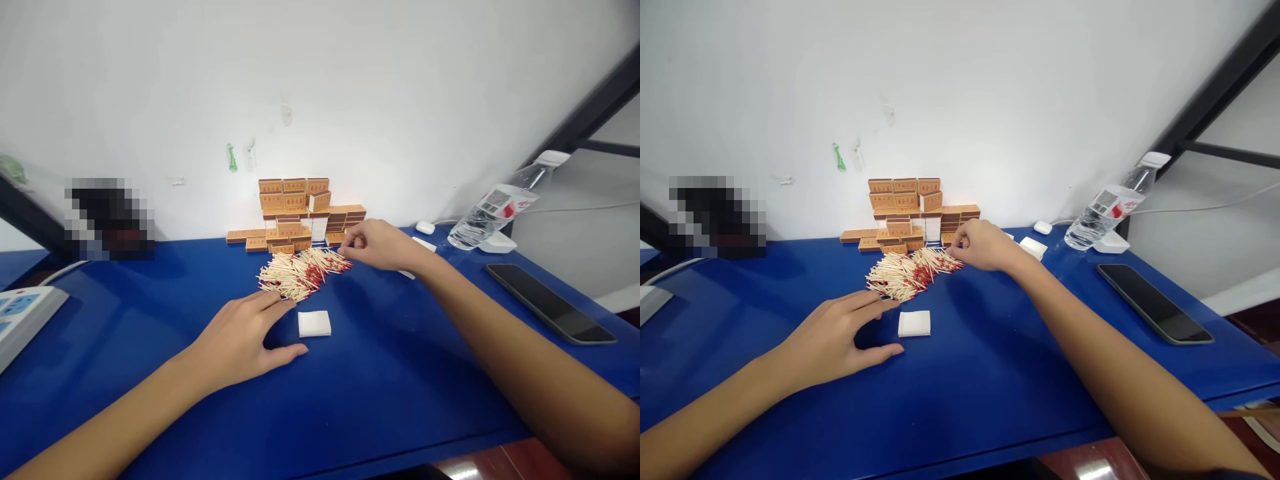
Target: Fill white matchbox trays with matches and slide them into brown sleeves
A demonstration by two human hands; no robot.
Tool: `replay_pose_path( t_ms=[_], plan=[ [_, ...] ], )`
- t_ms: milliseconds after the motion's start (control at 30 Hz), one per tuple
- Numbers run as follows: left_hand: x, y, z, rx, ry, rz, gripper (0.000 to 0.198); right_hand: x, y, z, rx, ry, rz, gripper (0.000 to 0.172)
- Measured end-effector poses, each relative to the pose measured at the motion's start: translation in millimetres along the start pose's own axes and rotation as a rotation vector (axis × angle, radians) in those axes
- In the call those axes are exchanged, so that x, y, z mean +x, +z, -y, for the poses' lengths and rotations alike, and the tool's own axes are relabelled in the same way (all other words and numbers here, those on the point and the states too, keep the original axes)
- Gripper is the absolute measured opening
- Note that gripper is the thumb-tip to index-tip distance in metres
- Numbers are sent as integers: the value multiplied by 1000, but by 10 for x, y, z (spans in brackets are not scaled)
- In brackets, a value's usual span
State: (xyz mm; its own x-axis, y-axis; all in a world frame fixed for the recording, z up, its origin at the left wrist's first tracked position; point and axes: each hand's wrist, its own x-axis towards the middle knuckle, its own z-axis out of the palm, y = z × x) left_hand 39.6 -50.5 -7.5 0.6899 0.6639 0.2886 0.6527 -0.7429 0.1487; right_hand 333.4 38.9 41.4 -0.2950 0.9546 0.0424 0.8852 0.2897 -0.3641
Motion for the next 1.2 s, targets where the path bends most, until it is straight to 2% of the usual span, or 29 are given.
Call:
replay_pose_path(
  t_ms=[100,200,367,467,600,867,1200],
  plan=[
    [3,28,16,-7,3,4,54,239,42,-79,-122,59,152,19],
    [6,47,28,-7,10,1,54,362,109,-17,-181,85,207,16],
    [3,42,39,8,18,6,52,437,105,55,-224,107,288,22],
    [4,38,47,1,33,3,49,408,83,55,-214,105,330,19],
    [3,44,53,-3,38,-3,47,337,94,38,-181,91,338,12],
    [11,57,50,3,39,-5,46,276,108,-117,-99,25,349,18],
    [1,46,45,12,33,0,45,145,-34,-238,32,24,236,7]
  ],
)
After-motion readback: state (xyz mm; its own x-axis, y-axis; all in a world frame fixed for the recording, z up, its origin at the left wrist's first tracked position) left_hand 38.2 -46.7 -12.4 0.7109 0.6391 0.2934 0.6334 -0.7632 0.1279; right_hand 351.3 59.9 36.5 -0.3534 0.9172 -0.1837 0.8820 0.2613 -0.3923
